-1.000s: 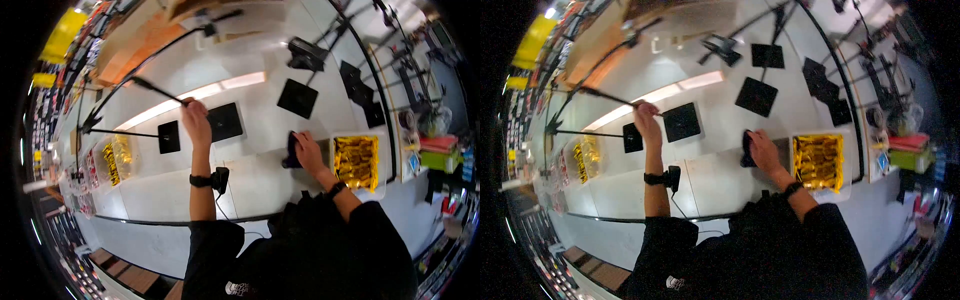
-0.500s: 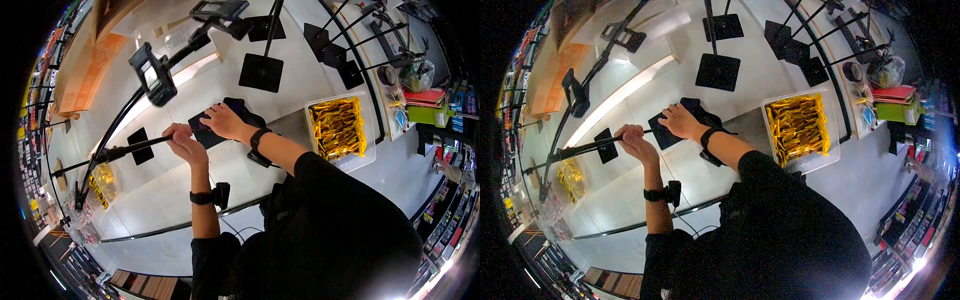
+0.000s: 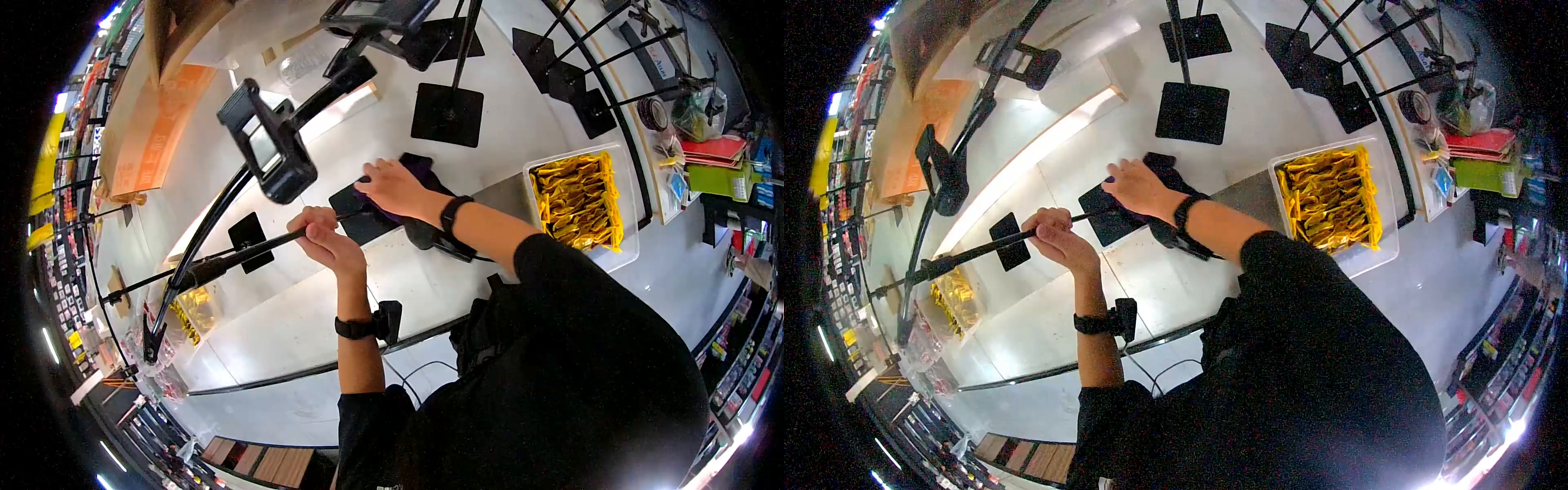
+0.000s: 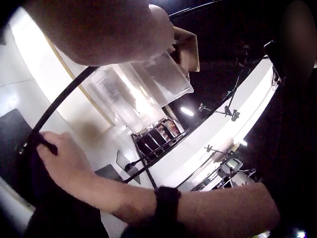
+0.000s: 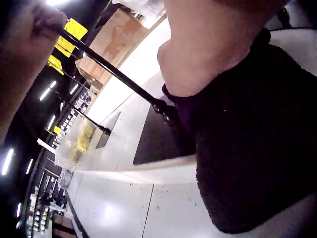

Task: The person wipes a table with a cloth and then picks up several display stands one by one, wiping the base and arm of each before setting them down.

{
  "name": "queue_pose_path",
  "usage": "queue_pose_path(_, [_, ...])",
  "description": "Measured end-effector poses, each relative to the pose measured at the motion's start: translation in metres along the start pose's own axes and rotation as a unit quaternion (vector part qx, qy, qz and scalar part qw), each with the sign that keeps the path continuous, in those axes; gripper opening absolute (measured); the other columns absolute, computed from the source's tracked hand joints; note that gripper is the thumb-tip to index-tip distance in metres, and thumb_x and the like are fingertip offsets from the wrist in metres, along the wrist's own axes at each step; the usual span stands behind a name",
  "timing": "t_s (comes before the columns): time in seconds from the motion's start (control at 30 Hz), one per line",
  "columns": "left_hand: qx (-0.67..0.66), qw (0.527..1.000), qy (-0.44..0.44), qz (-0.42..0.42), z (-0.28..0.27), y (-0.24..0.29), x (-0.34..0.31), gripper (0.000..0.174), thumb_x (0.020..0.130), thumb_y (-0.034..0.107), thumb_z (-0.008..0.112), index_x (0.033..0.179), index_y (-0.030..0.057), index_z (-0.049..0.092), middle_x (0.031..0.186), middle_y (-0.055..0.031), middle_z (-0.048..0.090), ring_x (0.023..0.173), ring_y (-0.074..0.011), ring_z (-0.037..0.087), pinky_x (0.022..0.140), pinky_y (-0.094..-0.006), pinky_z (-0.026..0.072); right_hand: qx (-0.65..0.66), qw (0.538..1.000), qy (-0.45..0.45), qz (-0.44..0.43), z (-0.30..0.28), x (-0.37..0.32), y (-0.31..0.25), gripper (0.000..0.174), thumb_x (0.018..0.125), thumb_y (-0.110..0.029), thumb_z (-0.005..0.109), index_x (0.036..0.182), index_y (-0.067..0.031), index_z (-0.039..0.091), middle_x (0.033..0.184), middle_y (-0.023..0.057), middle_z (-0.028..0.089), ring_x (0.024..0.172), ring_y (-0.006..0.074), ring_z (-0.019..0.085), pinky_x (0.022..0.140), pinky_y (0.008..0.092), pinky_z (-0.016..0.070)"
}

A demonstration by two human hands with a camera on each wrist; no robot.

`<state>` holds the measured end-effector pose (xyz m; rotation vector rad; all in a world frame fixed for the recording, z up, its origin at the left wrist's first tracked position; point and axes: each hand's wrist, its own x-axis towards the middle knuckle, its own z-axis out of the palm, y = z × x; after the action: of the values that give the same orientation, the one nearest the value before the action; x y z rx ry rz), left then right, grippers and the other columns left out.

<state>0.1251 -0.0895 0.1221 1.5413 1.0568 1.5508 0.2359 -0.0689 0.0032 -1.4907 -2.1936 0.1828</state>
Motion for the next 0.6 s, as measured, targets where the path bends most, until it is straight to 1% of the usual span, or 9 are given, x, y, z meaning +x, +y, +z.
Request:
queue_pose_path(0.03, [-0.002,1.0,-0.005,0.002,0.001,-0.001,0.001,0.045,0.093,0.05,0.035,0.081,0.007,0.032,0.065,0.0007,0.03,0.059,-0.0088,0.03,0.054,-0.0243,0.0266,0.026,0.999,0.006,-0.04,0.01,0.011,0.001,0.012,0.077,-0.02,0.054,0.08,-0.0167,0.065,0.089,0.0092,0.054,0.086,0.0261,0.055,0.07,0.0374,0.046])
queue_pose_path(0.07, [-0.002,1.0,0.018,0.0,0.003,-0.002,0.0,0.045,0.094,0.049,0.034,0.08,0.0069,0.031,0.064,0.0007,0.03,0.059,-0.0087,0.03,0.053,-0.0243,0.0266,0.044,0.991,0.022,-0.128,0.013,0.022,0.0,0.012,0.075,-0.021,0.053,0.071,-0.0158,0.063,0.087,0.0076,0.055,0.085,0.026,0.055,0.069,0.0369,0.0465])
queue_pose_path(0.1, [-0.005,0.999,0.04,-0.004,0.006,-0.002,0.0,0.044,0.094,0.049,0.034,0.08,0.0069,0.031,0.064,0.0006,0.03,0.059,-0.0087,0.03,0.053,-0.0242,0.0265,0.045,0.982,-0.014,-0.184,0.014,0.031,0.003,0.011,0.076,-0.021,0.053,0.074,-0.0172,0.063,0.088,0.0064,0.055,0.087,0.0248,0.055,0.07,0.0357,0.0461])
queue_pose_path(0.2, [0.045,0.999,-0.017,0.014,-0.005,-0.004,0.0,0.044,0.094,0.048,0.032,0.079,0.0071,0.032,0.062,0.0005,0.03,0.057,-0.0089,0.029,0.053,-0.024,0.0254,-0.043,0.925,-0.073,-0.371,0.009,0.045,0.016,0.013,0.079,-0.022,0.051,0.085,-0.0215,0.062,0.093,0.0035,0.053,0.091,0.0215,0.054,0.074,0.0323,0.0441])
queue_pose_path(0.27, [0.018,1.0,0.025,0.001,0.002,-0.001,0.0,0.045,0.094,0.05,0.034,0.078,0.0075,0.031,0.061,-0.0001,0.031,0.056,-0.0087,0.028,0.052,-0.0237,0.0246,-0.071,0.915,-0.099,-0.385,0.001,0.036,0.026,0.015,0.08,-0.021,0.051,0.091,-0.0223,0.06,0.094,0.0023,0.051,0.092,0.0197,0.052,0.076,0.0316,0.0423])
queue_pose_path(0.33, [0.001,1.0,0.031,-0.005,0.001,-0.005,-0.001,0.046,0.093,0.051,0.034,0.079,0.0073,0.032,0.061,-0.0002,0.031,0.056,-0.0087,0.029,0.052,-0.0236,0.0246,0.01,0.974,-0.043,-0.221,-0.006,0.005,0.023,0.017,0.08,-0.018,0.05,0.094,-0.0198,0.06,0.094,0.0034,0.051,0.09,0.0203,0.051,0.075,0.0336,0.0419])
queue_pose_path(0.4, [-0.002,0.999,0.051,0.013,0.006,-0.005,0.001,0.044,0.093,0.051,0.037,0.079,0.0093,0.031,0.061,0.001,0.03,0.055,-0.008,0.027,0.05,-0.0231,0.0235,-0.029,0.994,-0.016,-0.103,-0.016,-0.027,0.009,0.023,0.078,-0.016,0.052,0.1,-0.015,0.059,0.096,0.0082,0.052,0.091,0.0224,0.05,0.075,0.0353,0.0409])
queue_pose_path(0.47, [-0.001,0.998,0.064,0.028,0.009,-0.005,0.0,0.043,0.092,0.051,0.039,0.079,0.0113,0.031,0.061,0.0022,0.029,0.054,-0.0072,0.026,0.047,-0.0225,0.0224,-0.035,0.998,-0.045,-0.011,-0.023,-0.051,-0.009,0.023,0.075,-0.015,0.056,0.098,-0.0138,0.06,0.096,0.0087,0.052,0.09,0.0227,0.05,0.074,0.0349,0.0412])
queue_pose_path(0.6, [-0.007,0.995,0.093,0.036,0.011,-0.006,0.0,0.042,0.091,0.05,0.043,0.078,0.0114,0.031,0.06,0.0028,0.028,0.053,-0.0069,0.025,0.046,-0.0229,0.0219,-0.016,0.999,-0.028,-0.002,-0.016,-0.067,-0.024,0.023,0.073,-0.014,0.059,0.096,-0.0133,0.062,0.096,0.0091,0.052,0.089,0.0228,0.05,0.073,0.0348,0.0417])
